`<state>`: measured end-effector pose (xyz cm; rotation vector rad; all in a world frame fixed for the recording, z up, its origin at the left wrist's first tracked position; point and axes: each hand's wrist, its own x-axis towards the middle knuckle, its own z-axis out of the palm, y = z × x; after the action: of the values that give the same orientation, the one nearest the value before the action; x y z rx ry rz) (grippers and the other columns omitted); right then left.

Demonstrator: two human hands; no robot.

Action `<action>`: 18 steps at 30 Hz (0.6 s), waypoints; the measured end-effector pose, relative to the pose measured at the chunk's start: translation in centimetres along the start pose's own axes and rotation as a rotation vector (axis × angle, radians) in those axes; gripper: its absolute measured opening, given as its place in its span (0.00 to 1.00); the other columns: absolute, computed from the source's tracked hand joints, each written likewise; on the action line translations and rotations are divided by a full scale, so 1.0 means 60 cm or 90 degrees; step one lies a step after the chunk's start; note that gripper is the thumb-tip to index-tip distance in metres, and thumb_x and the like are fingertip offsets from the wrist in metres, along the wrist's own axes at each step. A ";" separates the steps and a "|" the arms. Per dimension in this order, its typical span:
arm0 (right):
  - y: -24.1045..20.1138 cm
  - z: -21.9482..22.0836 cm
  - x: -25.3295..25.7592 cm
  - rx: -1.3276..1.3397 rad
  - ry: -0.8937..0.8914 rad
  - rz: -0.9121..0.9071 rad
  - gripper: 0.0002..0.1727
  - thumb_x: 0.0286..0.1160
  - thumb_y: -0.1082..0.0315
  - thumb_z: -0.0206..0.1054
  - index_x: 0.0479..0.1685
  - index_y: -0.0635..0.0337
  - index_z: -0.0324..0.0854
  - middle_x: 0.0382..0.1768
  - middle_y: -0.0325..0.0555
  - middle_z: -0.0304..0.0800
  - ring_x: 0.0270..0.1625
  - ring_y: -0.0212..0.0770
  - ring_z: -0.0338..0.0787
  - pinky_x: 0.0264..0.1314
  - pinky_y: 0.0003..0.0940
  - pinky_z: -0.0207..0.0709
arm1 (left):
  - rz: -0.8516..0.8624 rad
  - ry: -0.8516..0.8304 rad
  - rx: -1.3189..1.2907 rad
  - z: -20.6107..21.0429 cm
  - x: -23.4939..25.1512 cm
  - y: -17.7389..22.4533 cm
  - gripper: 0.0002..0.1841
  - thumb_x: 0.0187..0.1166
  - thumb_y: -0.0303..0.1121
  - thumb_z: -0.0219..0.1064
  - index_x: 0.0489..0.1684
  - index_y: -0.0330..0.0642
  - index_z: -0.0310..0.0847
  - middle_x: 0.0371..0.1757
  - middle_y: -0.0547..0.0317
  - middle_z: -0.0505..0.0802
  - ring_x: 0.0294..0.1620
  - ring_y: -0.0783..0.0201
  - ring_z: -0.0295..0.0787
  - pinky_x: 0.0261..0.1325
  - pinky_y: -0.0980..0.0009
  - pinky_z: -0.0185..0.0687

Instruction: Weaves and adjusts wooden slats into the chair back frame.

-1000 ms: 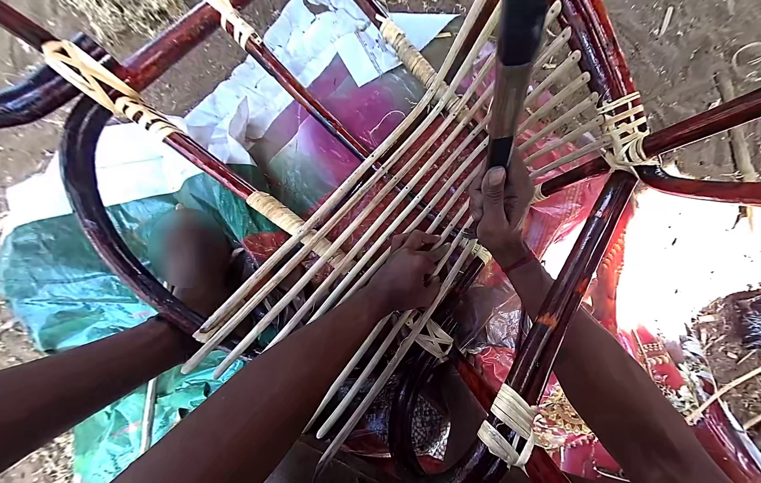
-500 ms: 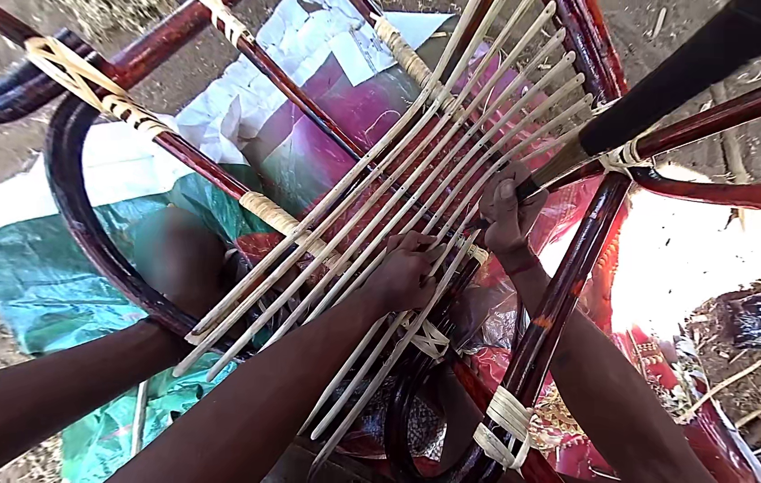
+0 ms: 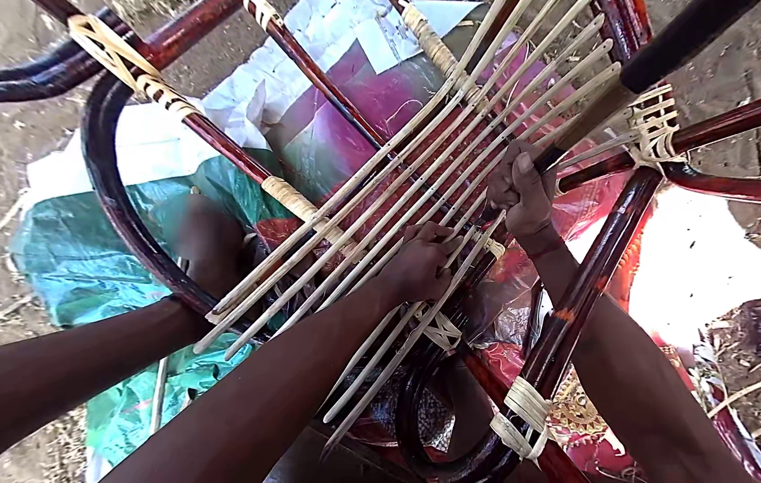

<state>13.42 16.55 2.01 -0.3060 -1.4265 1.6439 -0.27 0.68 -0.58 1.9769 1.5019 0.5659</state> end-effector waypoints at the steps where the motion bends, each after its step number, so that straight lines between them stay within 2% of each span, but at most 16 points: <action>1: 0.001 0.004 0.001 -0.004 0.005 -0.002 0.19 0.79 0.48 0.66 0.21 0.38 0.67 0.10 0.18 0.62 0.11 0.19 0.62 0.15 0.18 0.58 | 0.001 -0.003 0.003 0.000 -0.001 0.001 0.13 0.71 0.32 0.63 0.19 0.35 0.88 0.73 0.57 0.90 0.85 0.52 0.73 0.81 0.44 0.54; 4: -0.002 -0.001 0.011 0.023 0.045 0.029 0.19 0.81 0.51 0.63 0.19 0.38 0.66 0.09 0.20 0.64 0.10 0.19 0.62 0.15 0.18 0.57 | 0.006 -0.002 0.011 0.002 0.000 0.002 0.13 0.70 0.32 0.63 0.18 0.35 0.88 0.73 0.57 0.91 0.84 0.51 0.73 0.80 0.44 0.55; 5: -0.006 -0.015 0.012 0.052 0.089 0.046 0.20 0.84 0.51 0.56 0.18 0.39 0.67 0.08 0.21 0.64 0.09 0.20 0.63 0.14 0.19 0.59 | 0.006 -0.001 0.010 0.003 0.000 0.003 0.13 0.70 0.32 0.63 0.18 0.35 0.88 0.72 0.57 0.91 0.84 0.51 0.74 0.80 0.44 0.55; 7: -0.026 -0.056 0.019 0.124 0.216 0.063 0.31 0.92 0.47 0.32 0.14 0.43 0.65 0.04 0.28 0.61 0.06 0.28 0.64 0.11 0.26 0.64 | 0.009 -0.001 0.012 0.001 0.001 0.002 0.12 0.70 0.31 0.64 0.19 0.35 0.89 0.72 0.57 0.91 0.84 0.51 0.74 0.80 0.44 0.56; 8: -0.036 -0.074 0.022 0.151 0.258 0.060 0.36 0.93 0.44 0.25 0.14 0.46 0.64 0.02 0.31 0.60 0.04 0.31 0.64 0.10 0.29 0.65 | 0.012 0.001 0.018 0.001 0.002 0.000 0.12 0.70 0.31 0.64 0.19 0.36 0.88 0.72 0.57 0.91 0.84 0.51 0.74 0.79 0.44 0.56; 9: -0.040 -0.084 0.021 0.154 0.262 0.056 0.37 0.93 0.44 0.23 0.15 0.47 0.64 0.02 0.33 0.60 0.04 0.33 0.64 0.09 0.30 0.66 | 0.015 0.005 0.019 0.002 0.001 -0.001 0.12 0.70 0.31 0.65 0.19 0.36 0.88 0.72 0.57 0.91 0.83 0.51 0.75 0.79 0.44 0.56; 11: -0.040 -0.080 0.004 0.080 0.223 0.038 0.31 0.94 0.49 0.30 0.18 0.45 0.65 0.04 0.30 0.62 0.06 0.30 0.65 0.11 0.27 0.67 | 0.014 0.003 0.010 0.006 -0.002 0.000 0.12 0.70 0.32 0.64 0.20 0.36 0.89 0.71 0.56 0.92 0.83 0.50 0.74 0.80 0.43 0.55; 14: -0.017 -0.054 -0.004 0.001 0.193 -0.010 0.21 0.90 0.53 0.50 0.20 0.42 0.66 0.08 0.24 0.66 0.09 0.24 0.65 0.14 0.21 0.63 | 0.026 0.023 0.013 0.008 0.003 -0.004 0.12 0.69 0.31 0.64 0.17 0.37 0.87 0.70 0.56 0.92 0.82 0.50 0.75 0.79 0.44 0.57; 18: -0.002 -0.011 -0.010 0.013 0.179 -0.027 0.19 0.88 0.50 0.56 0.23 0.41 0.67 0.08 0.23 0.65 0.09 0.22 0.64 0.13 0.19 0.60 | 0.016 0.019 0.004 0.006 0.000 0.001 0.12 0.69 0.32 0.64 0.18 0.36 0.88 0.70 0.56 0.92 0.83 0.50 0.75 0.79 0.44 0.55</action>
<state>14.28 16.53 1.68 -0.4730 -1.1952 1.5133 0.02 0.58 -0.82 2.0031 1.5003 0.6046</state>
